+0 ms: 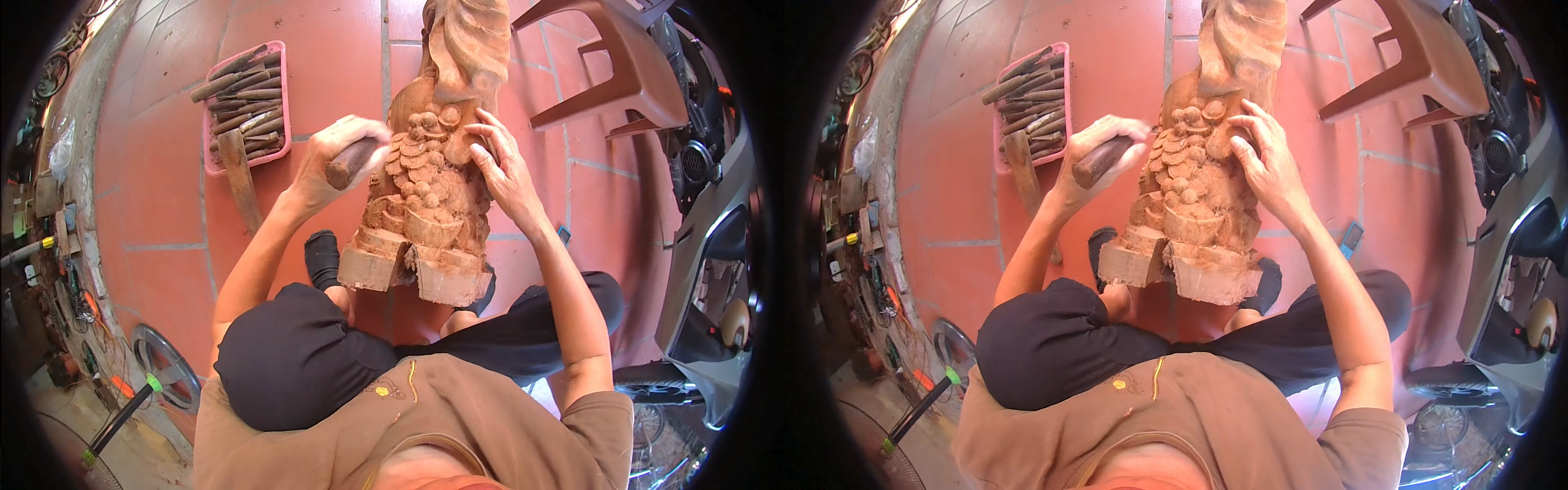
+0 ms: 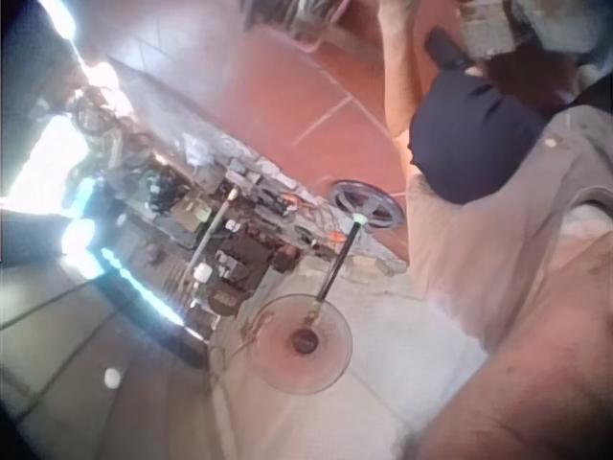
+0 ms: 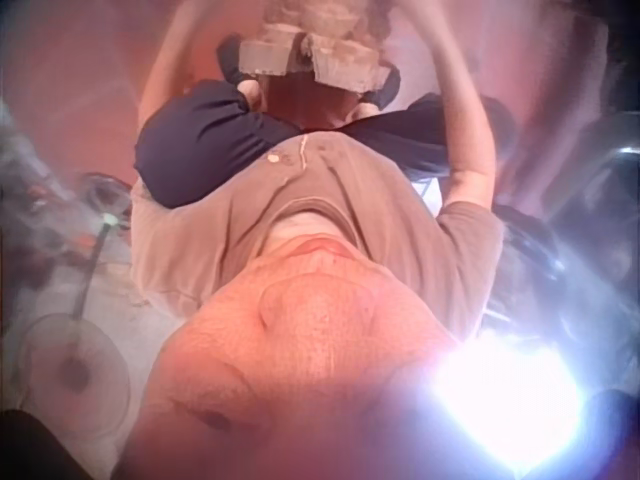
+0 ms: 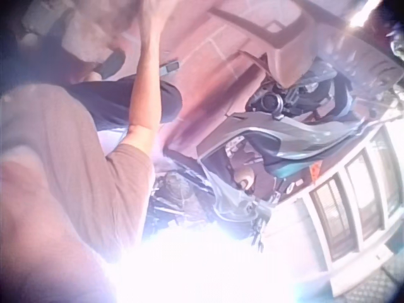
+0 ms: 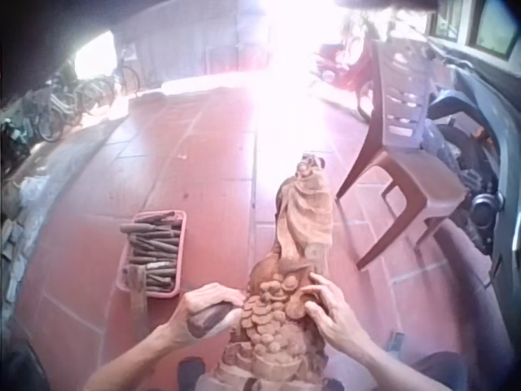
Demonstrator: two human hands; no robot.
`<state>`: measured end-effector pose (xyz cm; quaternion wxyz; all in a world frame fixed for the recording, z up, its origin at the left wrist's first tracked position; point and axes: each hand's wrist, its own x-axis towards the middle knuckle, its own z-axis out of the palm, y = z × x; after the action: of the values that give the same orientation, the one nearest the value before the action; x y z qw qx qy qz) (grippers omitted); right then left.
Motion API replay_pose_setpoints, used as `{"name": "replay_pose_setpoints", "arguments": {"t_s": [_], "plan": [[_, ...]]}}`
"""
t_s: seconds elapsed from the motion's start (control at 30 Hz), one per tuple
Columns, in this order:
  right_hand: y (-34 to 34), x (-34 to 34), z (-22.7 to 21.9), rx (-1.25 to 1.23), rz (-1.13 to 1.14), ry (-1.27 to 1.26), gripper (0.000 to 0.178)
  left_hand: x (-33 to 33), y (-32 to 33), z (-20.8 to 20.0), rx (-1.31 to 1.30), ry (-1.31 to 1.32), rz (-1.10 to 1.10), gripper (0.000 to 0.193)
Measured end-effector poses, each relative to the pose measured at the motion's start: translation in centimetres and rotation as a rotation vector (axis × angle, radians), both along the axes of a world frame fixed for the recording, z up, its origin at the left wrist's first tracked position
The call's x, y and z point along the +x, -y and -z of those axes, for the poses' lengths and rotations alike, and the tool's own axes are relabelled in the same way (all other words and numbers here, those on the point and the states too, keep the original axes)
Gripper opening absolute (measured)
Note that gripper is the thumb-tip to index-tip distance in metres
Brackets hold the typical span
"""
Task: The person carves a wooden sculpture using a chisel and mallet, focusing on shaping the lower section of the piece. They repeatedly strike the chisel to remove wood and refine the surface details.
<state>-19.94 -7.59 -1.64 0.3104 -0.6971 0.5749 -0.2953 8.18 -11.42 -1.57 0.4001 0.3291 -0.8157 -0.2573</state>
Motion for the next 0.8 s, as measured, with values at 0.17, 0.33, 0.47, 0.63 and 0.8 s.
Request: {"name": "replay_pose_setpoints", "arguments": {"t_s": [0.17, 0.33, 0.47, 0.63, 0.8], "plan": [[0.1, 0.3, -0.2, -0.020, 0.004, -0.040, 0.027, -3.1, 0.6, -0.4, -0.131, -0.037, 0.192, 0.022], [-0.1, -0.2, -0.1, -0.024, 0.001, -0.013, 0.027, -2.5, 0.4, 0.5, -0.168, 0.055, 0.144, 0.024], [-0.1, 0.1, 0.0, -0.024, 0.011, -0.007, 0.026, 2.0, 0.1, 1.2, -0.119, 0.354, -0.154, 0.022], [-0.1, 0.3, 0.2, -0.029, 0.029, 0.024, 0.026, 0.9, -0.4, -0.1, -0.106, 0.057, -0.074, 0.025], [0.0, 0.1, 0.3, -0.026, 0.014, -0.007, 0.026, -3.2, -0.3, 0.0, -0.166, 0.042, 0.134, 0.025]]}}
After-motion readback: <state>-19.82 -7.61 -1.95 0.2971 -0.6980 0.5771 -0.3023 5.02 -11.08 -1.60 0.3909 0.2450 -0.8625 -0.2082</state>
